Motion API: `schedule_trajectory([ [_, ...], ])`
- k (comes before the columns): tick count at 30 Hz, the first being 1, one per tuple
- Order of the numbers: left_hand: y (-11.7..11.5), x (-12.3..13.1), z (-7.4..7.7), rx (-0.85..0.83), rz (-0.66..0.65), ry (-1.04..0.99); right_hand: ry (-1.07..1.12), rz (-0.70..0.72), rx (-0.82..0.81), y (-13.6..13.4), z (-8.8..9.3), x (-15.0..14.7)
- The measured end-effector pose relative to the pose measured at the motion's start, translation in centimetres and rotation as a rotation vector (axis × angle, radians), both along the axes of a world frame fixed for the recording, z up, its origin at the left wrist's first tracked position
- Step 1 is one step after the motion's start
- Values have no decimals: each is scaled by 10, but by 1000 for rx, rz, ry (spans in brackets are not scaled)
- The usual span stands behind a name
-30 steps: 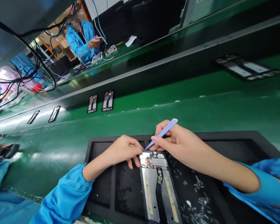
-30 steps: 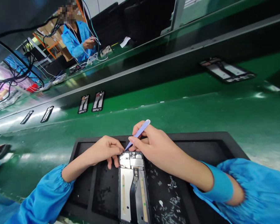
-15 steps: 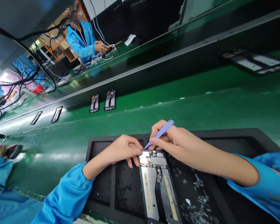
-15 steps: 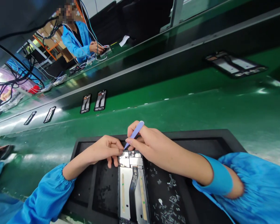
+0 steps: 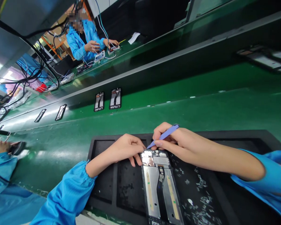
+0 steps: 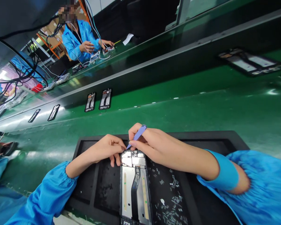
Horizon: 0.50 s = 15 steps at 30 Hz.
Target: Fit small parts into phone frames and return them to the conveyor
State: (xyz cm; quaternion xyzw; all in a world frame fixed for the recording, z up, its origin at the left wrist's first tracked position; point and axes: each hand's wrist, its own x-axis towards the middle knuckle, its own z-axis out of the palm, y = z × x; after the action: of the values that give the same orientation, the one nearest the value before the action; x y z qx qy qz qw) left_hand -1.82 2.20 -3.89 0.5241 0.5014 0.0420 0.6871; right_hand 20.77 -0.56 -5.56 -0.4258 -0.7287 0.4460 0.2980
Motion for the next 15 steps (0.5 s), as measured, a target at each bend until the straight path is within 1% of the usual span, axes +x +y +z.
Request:
schedule_trajectory([
  [6, -2, 0, 2, 11, 7, -15, -84, 76, 15, -1, 3, -2],
  [8, -2, 0, 2, 4, 9, -23, -53, 56, -22, -2, 6, -5],
  [9, -1, -1, 1, -2, 9, -28, -5, 19, -53, -1, 7, -5],
  [11, -1, -2, -1, -13, 12, -41, 145, -105, -122, 0, 6, -6],
  [13, -2, -4, -3, -22, 24, -52, 313, -266, -187, 3, 1, -4],
  [15, -4, -4, -4, -37, 35, -59, 464, -361, -252, 5, -6, -1],
])
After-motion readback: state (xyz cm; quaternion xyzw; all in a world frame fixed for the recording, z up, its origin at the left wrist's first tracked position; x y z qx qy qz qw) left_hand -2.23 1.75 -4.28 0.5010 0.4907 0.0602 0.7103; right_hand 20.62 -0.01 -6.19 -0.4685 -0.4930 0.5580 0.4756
